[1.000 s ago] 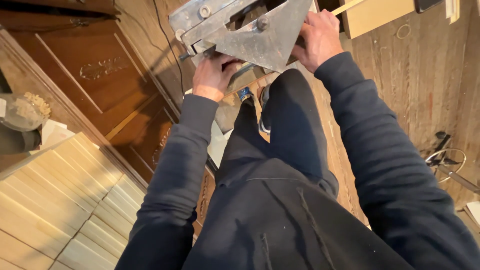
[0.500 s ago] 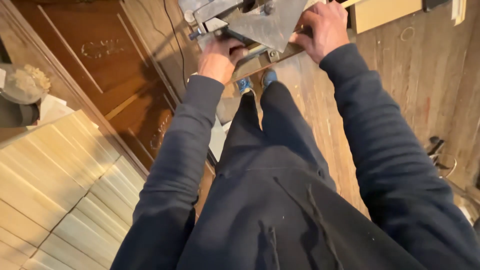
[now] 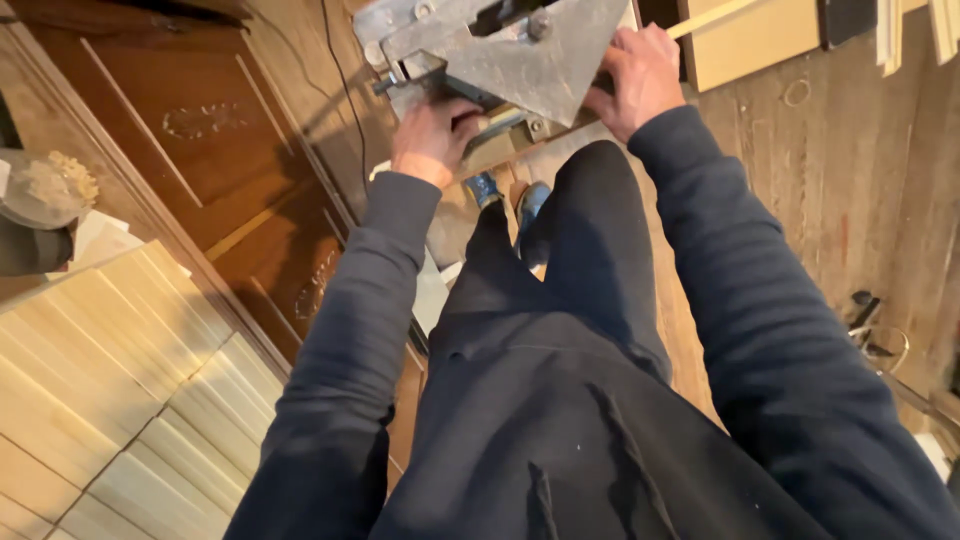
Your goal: Using a manual mitre cutter to cut wooden strips for frames.
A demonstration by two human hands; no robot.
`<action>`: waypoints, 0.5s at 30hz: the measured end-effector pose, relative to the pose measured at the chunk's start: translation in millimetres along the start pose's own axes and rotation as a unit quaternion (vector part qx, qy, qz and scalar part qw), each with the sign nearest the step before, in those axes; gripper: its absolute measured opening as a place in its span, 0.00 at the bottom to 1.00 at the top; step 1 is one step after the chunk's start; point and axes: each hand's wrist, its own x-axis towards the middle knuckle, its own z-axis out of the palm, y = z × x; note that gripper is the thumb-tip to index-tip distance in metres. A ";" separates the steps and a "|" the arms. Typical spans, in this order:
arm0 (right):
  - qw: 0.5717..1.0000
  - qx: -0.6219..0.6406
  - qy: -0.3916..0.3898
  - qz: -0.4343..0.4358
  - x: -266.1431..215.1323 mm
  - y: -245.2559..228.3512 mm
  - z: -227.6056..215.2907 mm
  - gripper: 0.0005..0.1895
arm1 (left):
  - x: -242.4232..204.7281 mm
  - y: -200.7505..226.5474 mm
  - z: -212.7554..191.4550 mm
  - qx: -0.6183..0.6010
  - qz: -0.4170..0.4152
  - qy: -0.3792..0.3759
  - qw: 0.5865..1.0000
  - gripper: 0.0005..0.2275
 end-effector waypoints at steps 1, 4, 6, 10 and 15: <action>1.000 0.000 0.003 -0.003 6.5 0.5 -2.5 0.14 | 2.5 1.1 -2.3 0.002 0.001 0.003 1.000 0.10; 1.000 0.010 0.013 -0.011 4.7 -7.5 -6.6 0.17 | -7.7 5.6 -3.1 -0.022 -0.013 0.002 1.000 0.10; 1.000 0.021 0.001 -0.002 7.2 -8.3 -8.5 0.15 | -2.3 6.6 -4.2 -0.007 0.022 0.027 0.999 0.09; 1.000 0.025 -0.003 -0.005 8.5 -6.1 -10.1 0.16 | -2.4 10.1 -6.6 0.004 -0.032 -0.017 0.999 0.11; 0.999 0.035 0.000 0.001 8.4 -6.9 -7.0 0.13 | -2.8 9.7 -9.8 -0.003 -0.030 -0.007 1.000 0.10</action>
